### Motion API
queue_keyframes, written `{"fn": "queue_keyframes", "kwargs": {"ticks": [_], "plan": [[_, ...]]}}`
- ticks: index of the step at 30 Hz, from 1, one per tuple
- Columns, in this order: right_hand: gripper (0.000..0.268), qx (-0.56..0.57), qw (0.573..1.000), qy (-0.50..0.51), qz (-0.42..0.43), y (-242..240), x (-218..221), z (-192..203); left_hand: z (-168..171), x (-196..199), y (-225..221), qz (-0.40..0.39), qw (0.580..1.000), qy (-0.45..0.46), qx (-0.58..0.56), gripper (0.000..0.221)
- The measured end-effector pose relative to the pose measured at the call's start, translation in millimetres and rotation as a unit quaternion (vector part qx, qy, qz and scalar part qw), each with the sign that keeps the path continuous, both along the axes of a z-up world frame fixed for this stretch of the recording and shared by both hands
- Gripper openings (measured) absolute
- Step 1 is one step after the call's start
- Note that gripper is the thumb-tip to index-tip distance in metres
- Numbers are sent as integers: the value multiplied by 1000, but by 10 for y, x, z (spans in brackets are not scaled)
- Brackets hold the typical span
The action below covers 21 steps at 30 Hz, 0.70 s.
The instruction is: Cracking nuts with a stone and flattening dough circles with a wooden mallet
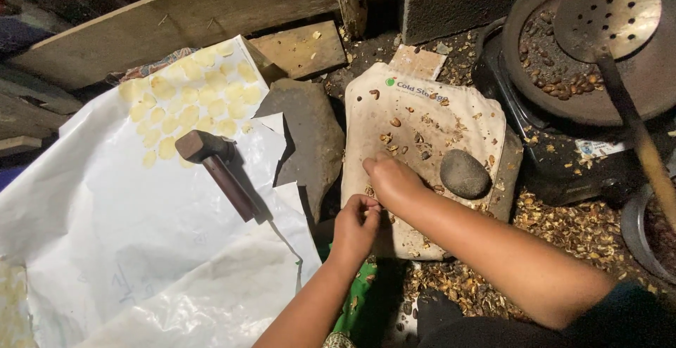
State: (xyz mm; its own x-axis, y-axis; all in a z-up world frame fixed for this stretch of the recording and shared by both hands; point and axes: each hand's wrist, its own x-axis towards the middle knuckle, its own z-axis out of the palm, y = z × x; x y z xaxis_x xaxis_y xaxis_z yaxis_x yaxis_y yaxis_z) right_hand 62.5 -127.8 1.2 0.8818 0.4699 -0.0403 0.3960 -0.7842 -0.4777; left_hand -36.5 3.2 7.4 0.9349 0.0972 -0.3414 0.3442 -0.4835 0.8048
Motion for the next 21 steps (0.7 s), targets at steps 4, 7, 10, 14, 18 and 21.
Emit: {"fn": "queue_keyframes", "kwargs": {"ticks": [4, 7, 10, 14, 18, 21], "plan": [[15, 15, 989, 138, -51, -92, 44, 198, 48, 106, 113, 242, 906, 121, -327, 23], [19, -10, 979, 183, -87, -79, -125, 801, 274, 174, 193, 307, 815, 179, -457, 30], [24, 53, 968, 241, -46, -29, -367, 1202, 178, 182, 160, 283, 761, 184, -554, 43], [29, 56, 974, 213, -57, -134, -480, 1502, -34, 118, 129, 299, 658, 196, -663, 34], [36, -2, 983, 147, -114, -417, -436, 1634, 514, 168, 329, 214, 707, 271, -617, 19], [31, 74, 952, 201, -217, -469, -300, 1842, 459, 488, 834, 61, 829, 193, -521, 22]]}}
